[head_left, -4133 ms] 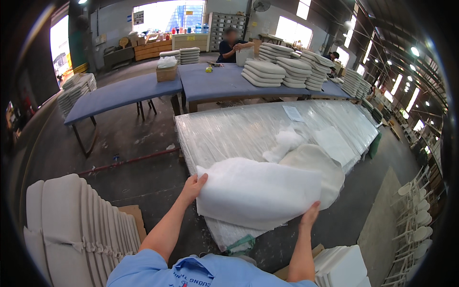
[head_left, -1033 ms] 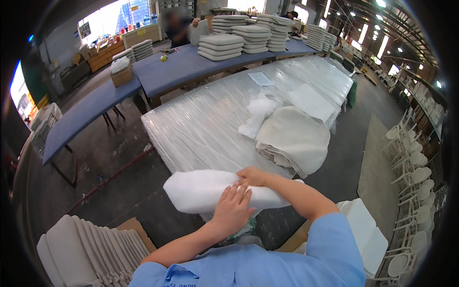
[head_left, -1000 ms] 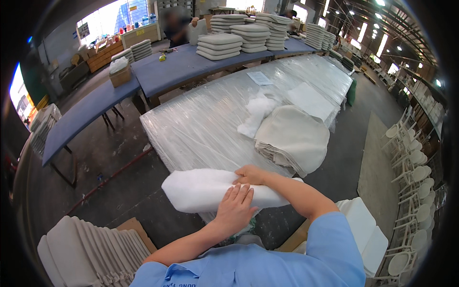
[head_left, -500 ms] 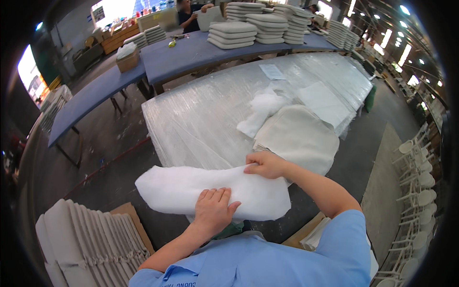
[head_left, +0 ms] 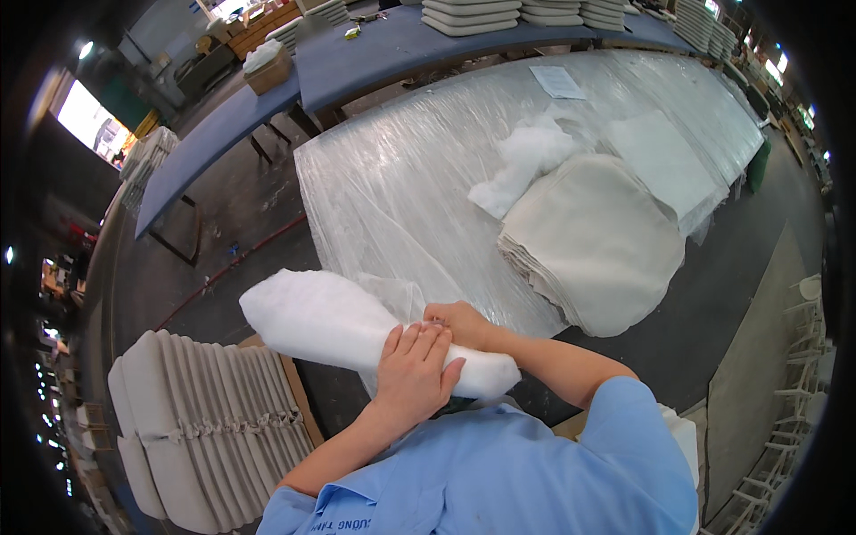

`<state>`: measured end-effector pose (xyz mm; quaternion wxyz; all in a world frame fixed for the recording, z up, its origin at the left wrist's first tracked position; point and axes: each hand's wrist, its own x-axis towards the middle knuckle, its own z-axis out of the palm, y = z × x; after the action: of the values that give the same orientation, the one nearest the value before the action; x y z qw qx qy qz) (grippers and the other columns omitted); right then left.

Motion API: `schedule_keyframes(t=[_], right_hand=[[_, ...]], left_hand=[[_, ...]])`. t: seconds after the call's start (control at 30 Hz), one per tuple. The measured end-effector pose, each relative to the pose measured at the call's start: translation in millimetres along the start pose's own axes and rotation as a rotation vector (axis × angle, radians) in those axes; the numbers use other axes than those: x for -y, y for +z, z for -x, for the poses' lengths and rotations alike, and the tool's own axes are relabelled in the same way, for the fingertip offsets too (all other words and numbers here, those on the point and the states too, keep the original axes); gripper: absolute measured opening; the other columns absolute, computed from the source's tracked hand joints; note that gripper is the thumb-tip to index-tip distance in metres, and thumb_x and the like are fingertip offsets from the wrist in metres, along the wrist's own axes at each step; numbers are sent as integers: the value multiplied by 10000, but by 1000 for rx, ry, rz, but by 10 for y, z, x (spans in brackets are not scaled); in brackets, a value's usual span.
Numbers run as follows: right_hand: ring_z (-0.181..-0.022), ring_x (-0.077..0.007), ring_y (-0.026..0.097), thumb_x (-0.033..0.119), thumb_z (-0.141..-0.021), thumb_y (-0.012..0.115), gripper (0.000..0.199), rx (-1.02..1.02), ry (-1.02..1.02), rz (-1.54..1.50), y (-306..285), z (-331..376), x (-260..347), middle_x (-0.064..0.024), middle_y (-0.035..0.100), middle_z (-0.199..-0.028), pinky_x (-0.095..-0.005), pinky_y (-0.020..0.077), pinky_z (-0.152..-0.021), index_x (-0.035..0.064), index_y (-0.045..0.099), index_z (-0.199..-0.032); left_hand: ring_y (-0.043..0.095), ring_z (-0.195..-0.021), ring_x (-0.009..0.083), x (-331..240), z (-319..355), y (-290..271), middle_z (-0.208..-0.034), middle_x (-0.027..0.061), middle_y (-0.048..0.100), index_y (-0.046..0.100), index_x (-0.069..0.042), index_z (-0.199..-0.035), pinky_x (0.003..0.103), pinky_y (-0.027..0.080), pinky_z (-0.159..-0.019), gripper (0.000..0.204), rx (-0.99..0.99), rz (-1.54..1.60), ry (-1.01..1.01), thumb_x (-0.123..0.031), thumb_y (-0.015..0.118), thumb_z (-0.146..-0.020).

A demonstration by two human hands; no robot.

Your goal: The person folds a white fabric sheet on a table, then wraps it around a white foam pad and rolls the assembly into a compact bundle. The person handles the fabric and foam by hand without tools.

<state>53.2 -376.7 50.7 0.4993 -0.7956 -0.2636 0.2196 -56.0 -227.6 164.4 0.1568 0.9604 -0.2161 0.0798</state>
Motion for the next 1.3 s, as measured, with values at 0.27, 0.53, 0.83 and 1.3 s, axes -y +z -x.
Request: schedule_keyframes(t=[0.27,0.53,0.83,1.3], right_hand=[[-1118,-324,673,583,-1094,387,687,107,389,-136,-520,1007,-601,-230,727,-1153,-410,480,-1010,-17,656,-1294],[-1070,-205,664,419,-1063,580,512,-101,231,-909,-327,1349,303,-125,729,-1179,-370,514,-970,-22,675,-1305],[-905,-138,698,151,-978,728,236,-138,428,-834,-59,1062,273,-75,758,-1042,-307,566,-779,-28,746,-1132],[-1256,-204,594,459,-1034,639,677,85,362,-284,-840,781,-243,-112,647,-1359,-373,463,-1077,-40,530,-1478]], left_hand=[[572,-1300,417,-57,-138,32,-1380,217,649,643,24,-1349,526,345,-1162,508,62,-81,-51,-315,587,-976],[518,-1367,453,-120,-111,47,-1474,248,572,572,36,-1433,539,306,-1194,578,53,-127,-85,-330,563,-987],[489,-1401,448,-175,124,-17,-1509,240,544,553,12,-1466,531,293,-1205,612,75,-112,-146,-374,564,-991],[496,-1389,450,-263,324,-15,-1504,257,544,580,-6,-1456,524,287,-1195,640,107,-84,-237,-418,574,-966]])
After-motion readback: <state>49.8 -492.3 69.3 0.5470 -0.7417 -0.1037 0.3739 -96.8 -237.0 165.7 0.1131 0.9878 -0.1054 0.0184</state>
